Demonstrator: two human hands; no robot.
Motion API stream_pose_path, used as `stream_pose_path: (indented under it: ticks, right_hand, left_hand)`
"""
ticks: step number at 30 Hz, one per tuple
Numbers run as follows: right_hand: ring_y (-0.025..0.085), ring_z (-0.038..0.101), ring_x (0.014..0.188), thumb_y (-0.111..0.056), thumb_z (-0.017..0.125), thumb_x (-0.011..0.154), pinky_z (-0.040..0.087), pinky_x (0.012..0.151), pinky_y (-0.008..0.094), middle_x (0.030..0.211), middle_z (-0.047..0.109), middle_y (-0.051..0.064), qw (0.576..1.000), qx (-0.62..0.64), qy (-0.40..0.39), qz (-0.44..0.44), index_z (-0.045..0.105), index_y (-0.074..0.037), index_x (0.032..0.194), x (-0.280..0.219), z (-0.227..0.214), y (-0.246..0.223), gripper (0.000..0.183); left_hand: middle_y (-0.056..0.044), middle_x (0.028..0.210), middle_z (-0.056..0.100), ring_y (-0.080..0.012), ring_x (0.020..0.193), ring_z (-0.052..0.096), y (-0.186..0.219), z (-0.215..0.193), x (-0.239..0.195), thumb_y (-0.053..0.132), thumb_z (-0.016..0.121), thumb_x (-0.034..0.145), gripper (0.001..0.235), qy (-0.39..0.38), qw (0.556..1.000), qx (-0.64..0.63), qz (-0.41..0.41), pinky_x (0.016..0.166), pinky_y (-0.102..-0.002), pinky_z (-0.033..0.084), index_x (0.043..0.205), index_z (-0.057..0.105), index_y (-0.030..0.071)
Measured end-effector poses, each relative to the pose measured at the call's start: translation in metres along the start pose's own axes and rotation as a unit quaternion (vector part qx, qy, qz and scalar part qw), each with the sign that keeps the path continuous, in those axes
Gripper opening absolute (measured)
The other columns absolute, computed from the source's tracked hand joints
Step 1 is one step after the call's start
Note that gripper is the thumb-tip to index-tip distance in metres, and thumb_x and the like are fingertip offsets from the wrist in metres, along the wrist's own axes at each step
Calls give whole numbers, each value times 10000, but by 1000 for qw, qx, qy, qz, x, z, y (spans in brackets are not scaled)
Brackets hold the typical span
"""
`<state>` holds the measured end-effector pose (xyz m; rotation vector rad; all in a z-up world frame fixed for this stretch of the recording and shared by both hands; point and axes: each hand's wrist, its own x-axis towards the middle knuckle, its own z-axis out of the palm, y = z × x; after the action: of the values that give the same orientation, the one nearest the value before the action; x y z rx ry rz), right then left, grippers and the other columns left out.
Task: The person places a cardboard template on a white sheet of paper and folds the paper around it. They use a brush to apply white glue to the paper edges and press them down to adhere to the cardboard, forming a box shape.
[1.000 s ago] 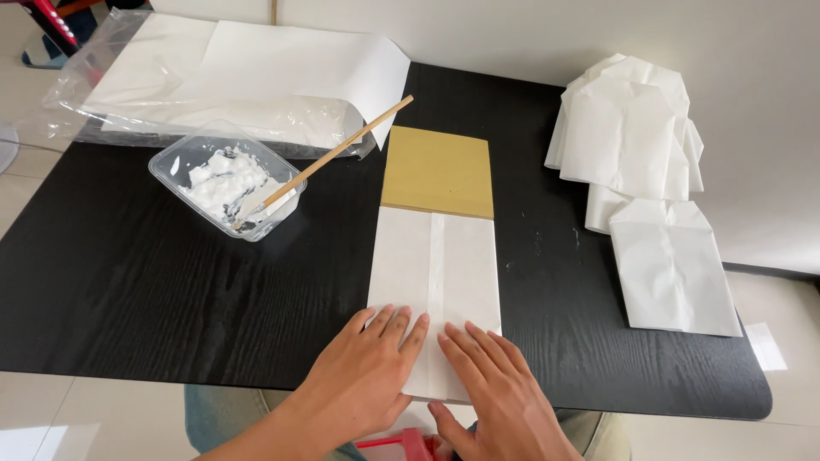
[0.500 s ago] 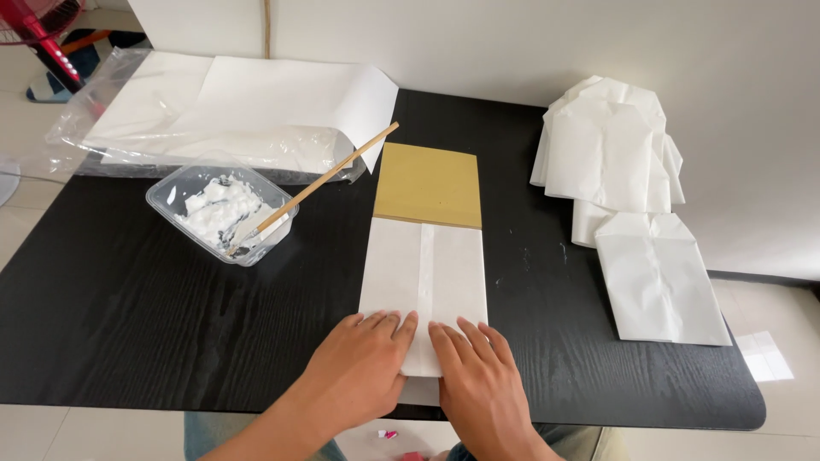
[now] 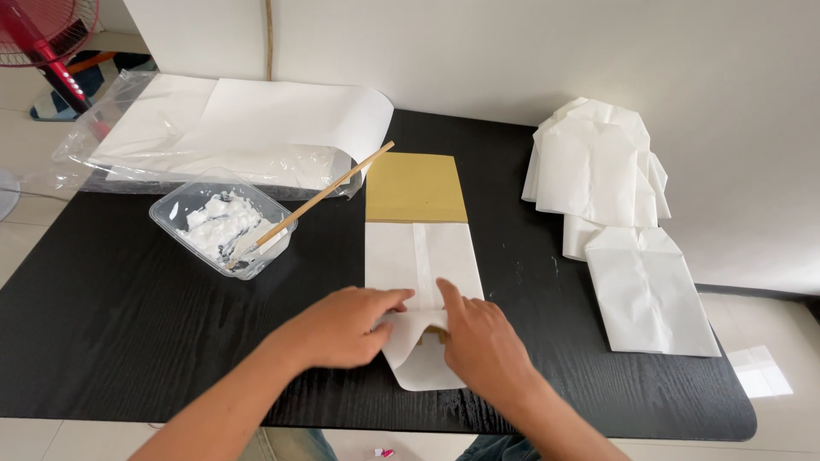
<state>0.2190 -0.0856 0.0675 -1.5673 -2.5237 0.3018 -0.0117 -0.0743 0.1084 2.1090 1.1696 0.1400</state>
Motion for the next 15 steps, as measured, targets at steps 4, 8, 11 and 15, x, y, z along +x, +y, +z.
stream_pose_path:
  ticks: [4, 8, 11, 15]
  right_hand:
    - [336, 670, 793, -89, 438, 934, 499, 669, 463, 890, 723, 126, 984, 75, -117, 110, 319, -86, 1548, 15, -43, -20, 625]
    - [338, 759, 807, -139, 471, 985, 575, 784, 446, 951, 762, 174, 985, 45, -129, 104, 378, -105, 1541, 26, -47, -17, 564]
    - [393, 756, 851, -198, 488, 971, 570, 767, 486, 983, 763, 188, 982, 66, -135, 111, 421, -114, 1499, 40, -39, -2, 539]
    - [423, 730, 1042, -341, 628, 866, 542, 896, 542, 1198, 752, 177, 959, 161, -180, 150, 477, -132, 1509, 46, -71, -8, 693]
  left_hand:
    - [59, 1435, 639, -161, 1337, 584, 9, -17, 4, 318, 573, 965, 604, -44, 997, -25, -61, 1074, -341, 455, 1548, 421, 273]
    - [-162, 1353, 676, -343, 1293, 623, 7, -19, 9, 275, 572, 1001, 495, -9, 999, -42, -15, 1089, -457, 488, 1455, 543, 80]
    - [-176, 1307, 693, -359, 1236, 654, -9, -10, 23, 266, 564, 1017, 441, 12, 999, -49, -16, 1040, -465, 523, 1418, 576, 83]
    - [-182, 1208, 725, -362, 1149, 696, -24, -5, 36, 255, 581, 1016, 390, 35, 999, -39, -7, 960, -463, 573, 1374, 612, 102]
